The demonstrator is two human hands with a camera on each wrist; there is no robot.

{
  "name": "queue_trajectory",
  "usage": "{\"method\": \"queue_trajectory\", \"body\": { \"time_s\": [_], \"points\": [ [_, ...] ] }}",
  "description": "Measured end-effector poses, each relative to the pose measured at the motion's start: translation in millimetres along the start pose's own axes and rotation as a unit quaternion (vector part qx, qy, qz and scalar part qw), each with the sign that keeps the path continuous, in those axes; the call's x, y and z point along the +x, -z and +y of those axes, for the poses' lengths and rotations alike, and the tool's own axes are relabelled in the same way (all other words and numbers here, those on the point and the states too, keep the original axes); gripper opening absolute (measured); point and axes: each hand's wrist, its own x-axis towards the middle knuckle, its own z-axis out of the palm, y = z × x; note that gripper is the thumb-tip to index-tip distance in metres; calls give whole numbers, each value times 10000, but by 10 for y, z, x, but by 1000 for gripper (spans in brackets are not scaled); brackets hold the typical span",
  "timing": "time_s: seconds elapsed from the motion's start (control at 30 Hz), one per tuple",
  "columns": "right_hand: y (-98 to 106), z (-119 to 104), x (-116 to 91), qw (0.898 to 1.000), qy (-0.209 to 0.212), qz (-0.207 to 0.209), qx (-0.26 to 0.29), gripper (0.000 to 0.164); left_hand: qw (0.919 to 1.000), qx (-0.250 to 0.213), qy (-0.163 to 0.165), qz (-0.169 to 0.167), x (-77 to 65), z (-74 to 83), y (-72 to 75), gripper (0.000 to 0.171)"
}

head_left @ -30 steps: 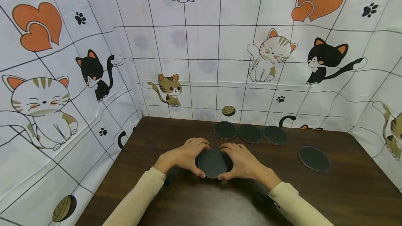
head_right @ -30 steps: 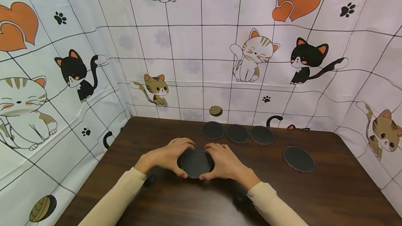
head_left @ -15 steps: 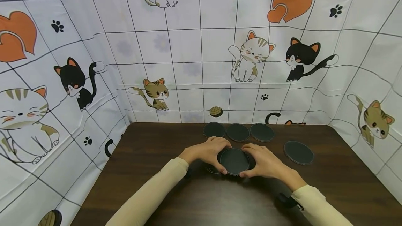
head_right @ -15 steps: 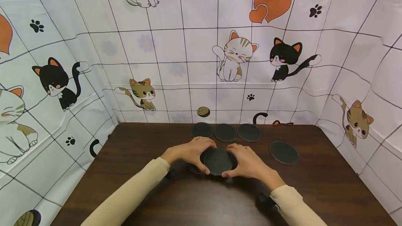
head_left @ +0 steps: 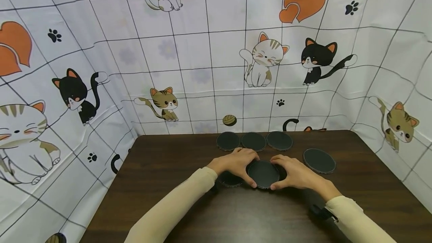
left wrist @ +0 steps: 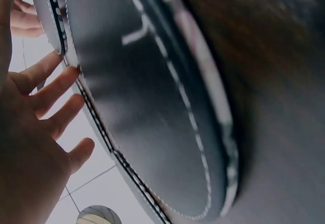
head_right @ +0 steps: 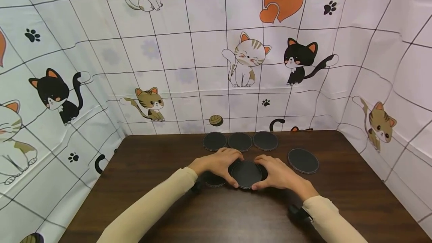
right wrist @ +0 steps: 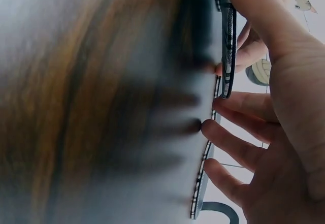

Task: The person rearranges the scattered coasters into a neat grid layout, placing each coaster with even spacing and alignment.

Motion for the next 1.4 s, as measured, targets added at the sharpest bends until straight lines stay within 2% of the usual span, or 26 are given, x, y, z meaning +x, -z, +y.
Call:
{"method": "queue_trajectory", "body": {
  "time_s": [0.17, 0.4, 0.73, 1.17, 1.3, 1.4],
  "points": [
    [-5, 55, 21, 9998, 38, 46, -167, 93, 9993, 343, 155, 2, 39, 33, -21, 94],
    [-88, 91, 46, 9994, 63, 57, -322, 95, 9986, 342, 396, -100, 3, 43, -31, 94],
    [-128, 48, 71, 9981, 210, 130, -558, 96, 9987, 326, 371, -129, -60, -10, -71, 96],
    [-88, -22, 157, 9984, 61, 15, -558, 100, 9988, 246, 400, -136, -183, -89, -66, 106],
    [-74, -41, 195, 9985, 69, 63, -544, 96, 9990, 89, 442, 5, -222, -141, -55, 101],
    [-88, -71, 261, 9983, 99, 153, -562, 94, 9985, 30, 495, 234, -267, -198, -15, 97]
  ]
}}
